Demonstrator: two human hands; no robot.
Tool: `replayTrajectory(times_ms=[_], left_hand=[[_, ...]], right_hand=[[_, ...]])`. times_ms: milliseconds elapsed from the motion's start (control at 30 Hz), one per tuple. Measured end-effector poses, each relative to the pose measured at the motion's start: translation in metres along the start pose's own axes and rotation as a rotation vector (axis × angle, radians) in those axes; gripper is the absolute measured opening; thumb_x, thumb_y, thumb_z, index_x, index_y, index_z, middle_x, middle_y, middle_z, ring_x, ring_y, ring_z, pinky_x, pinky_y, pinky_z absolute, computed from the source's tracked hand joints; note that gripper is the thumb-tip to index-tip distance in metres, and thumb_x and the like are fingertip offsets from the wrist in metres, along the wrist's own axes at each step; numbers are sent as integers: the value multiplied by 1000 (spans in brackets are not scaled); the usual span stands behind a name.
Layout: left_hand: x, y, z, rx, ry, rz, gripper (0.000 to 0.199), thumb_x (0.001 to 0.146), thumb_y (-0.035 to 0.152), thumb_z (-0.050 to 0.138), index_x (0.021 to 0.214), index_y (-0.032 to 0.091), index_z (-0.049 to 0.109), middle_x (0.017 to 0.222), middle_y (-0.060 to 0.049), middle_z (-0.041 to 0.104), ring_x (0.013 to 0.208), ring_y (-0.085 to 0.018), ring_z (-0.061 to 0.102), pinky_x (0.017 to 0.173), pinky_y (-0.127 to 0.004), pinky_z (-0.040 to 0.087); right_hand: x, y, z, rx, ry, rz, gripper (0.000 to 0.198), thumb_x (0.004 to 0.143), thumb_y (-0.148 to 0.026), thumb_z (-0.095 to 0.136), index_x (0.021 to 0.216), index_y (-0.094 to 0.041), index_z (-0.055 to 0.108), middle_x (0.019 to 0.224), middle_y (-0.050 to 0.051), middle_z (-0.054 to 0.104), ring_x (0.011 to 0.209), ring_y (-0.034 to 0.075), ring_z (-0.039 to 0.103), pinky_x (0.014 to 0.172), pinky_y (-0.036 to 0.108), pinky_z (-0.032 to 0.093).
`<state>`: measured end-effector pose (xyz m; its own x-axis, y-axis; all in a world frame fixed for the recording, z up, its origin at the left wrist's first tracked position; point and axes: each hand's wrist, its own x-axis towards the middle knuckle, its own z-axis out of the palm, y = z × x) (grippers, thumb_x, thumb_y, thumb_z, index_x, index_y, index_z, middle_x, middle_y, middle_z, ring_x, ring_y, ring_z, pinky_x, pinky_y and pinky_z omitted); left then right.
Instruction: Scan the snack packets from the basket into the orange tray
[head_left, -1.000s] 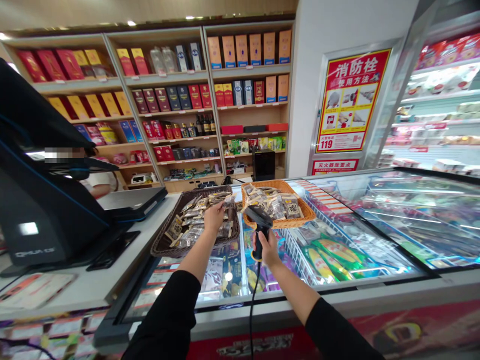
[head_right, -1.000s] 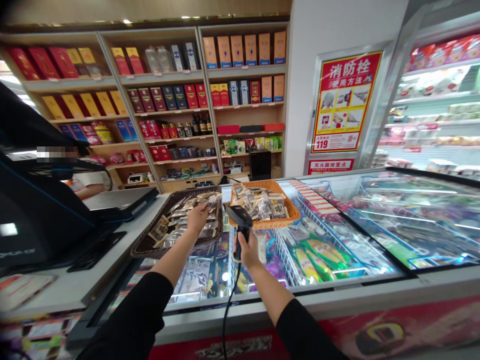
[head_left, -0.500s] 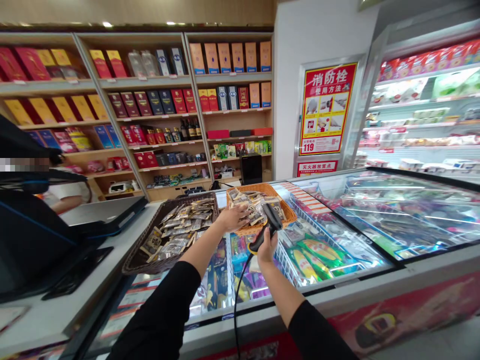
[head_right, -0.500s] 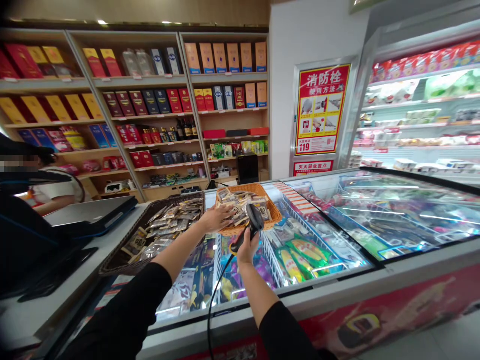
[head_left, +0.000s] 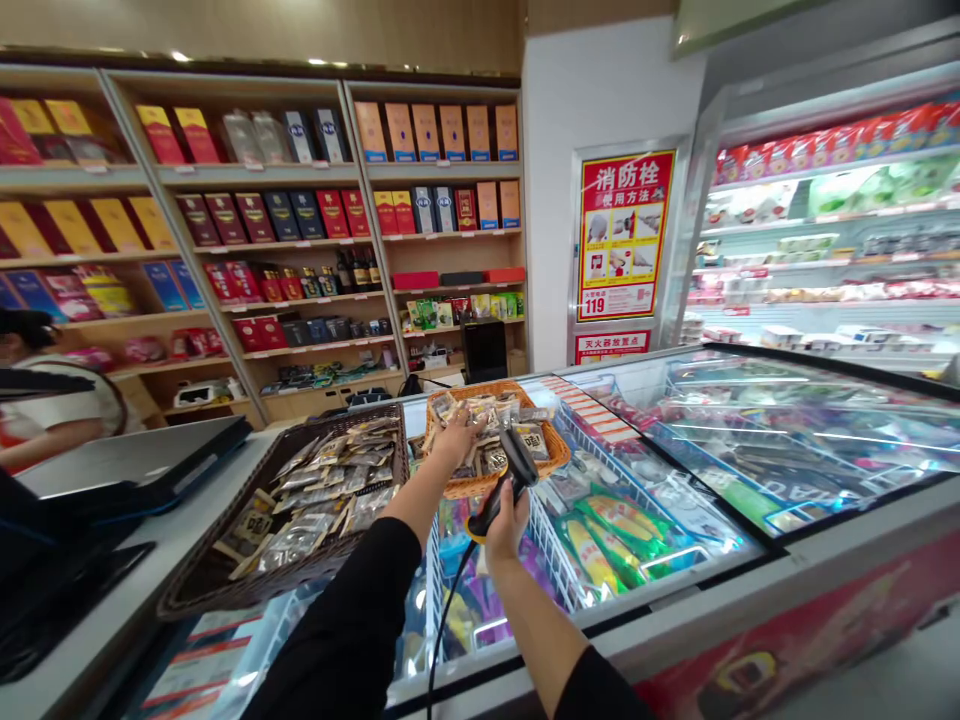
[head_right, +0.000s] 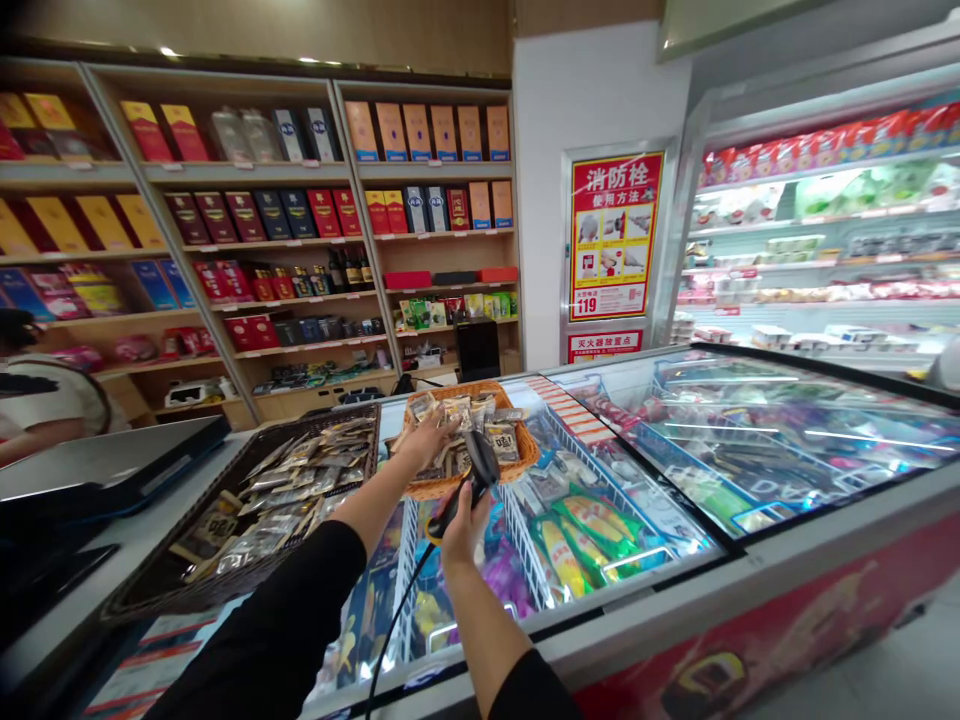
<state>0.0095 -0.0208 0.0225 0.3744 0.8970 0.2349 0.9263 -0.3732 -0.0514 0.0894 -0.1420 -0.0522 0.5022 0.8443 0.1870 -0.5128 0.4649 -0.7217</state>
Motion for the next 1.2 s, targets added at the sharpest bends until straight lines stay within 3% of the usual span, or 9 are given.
replayTrajectory(times_ms=[133,267,367,467,633,800,900,1033,1200], left_hand=[[-6,-3,-17,-133,69,19,49,88,30,49,137,29,46,151,-9,31,132,-28,39,106,-45,34],[-42,-39,-39,-242,168,-52,37,88,31,47,120,22,64,123,-7,63,111,-21,58,97,-30,43],[-87,-79,-48,-194,91,-280,27,83,30,52,98,22,73,95,-5,72,89,-20,65,81,-27,48],[-131,-108,-44,-153,-76,-476,32,73,38,65,99,20,72,96,-6,72,90,-24,65,78,-28,48],[-166,-114,-22,-352,-209,-365,49,74,43,64,118,22,64,118,-5,66,107,-22,60,90,-24,44],[-165,-108,-21,-269,-60,-378,45,64,43,74,102,18,71,108,-10,68,103,-27,61,88,-30,45],[-166,-112,-23,-333,131,-496,37,72,46,67,94,17,72,99,-10,70,96,-27,62,82,-31,46],[-169,-117,-19,-716,311,-664,35,76,42,65,97,15,71,90,-7,71,86,-22,65,74,-28,50],[-165,-117,-11,-1212,365,-659,33,68,31,73,96,13,72,87,-5,71,71,-15,64,69,-29,55]], right_hand=[[0,-2,0,50,18,69,34,82,-54,54,82,-23,40,54,-9,50,36,10,46,37,22,39],[-3,-5,-1,4,-50,98,34,80,-54,57,80,-23,41,53,-8,51,34,11,45,36,23,38],[-7,-4,-2,-33,-150,125,34,79,-53,58,79,-23,42,52,-8,51,35,12,46,35,24,38],[-12,-1,-3,-83,-244,127,32,81,-52,57,78,-23,43,50,-8,50,35,12,46,36,25,38],[-17,0,-9,-151,-364,120,32,81,-52,57,77,-24,43,50,-7,52,35,12,46,38,26,38],[-15,-1,-13,-182,-367,136,32,79,-53,57,80,-24,44,52,-6,53,36,13,47,36,27,39],[-14,0,-13,-208,-360,121,33,78,-53,58,79,-24,44,53,-5,54,35,13,47,36,27,39],[-16,0,-15,-231,-417,92,31,81,-52,56,80,-23,44,55,-5,55,35,12,48,36,27,38],[-28,-4,-12,-252,-600,105,29,83,-49,55,80,-23,44,55,-6,54,37,11,48,38,24,38]])
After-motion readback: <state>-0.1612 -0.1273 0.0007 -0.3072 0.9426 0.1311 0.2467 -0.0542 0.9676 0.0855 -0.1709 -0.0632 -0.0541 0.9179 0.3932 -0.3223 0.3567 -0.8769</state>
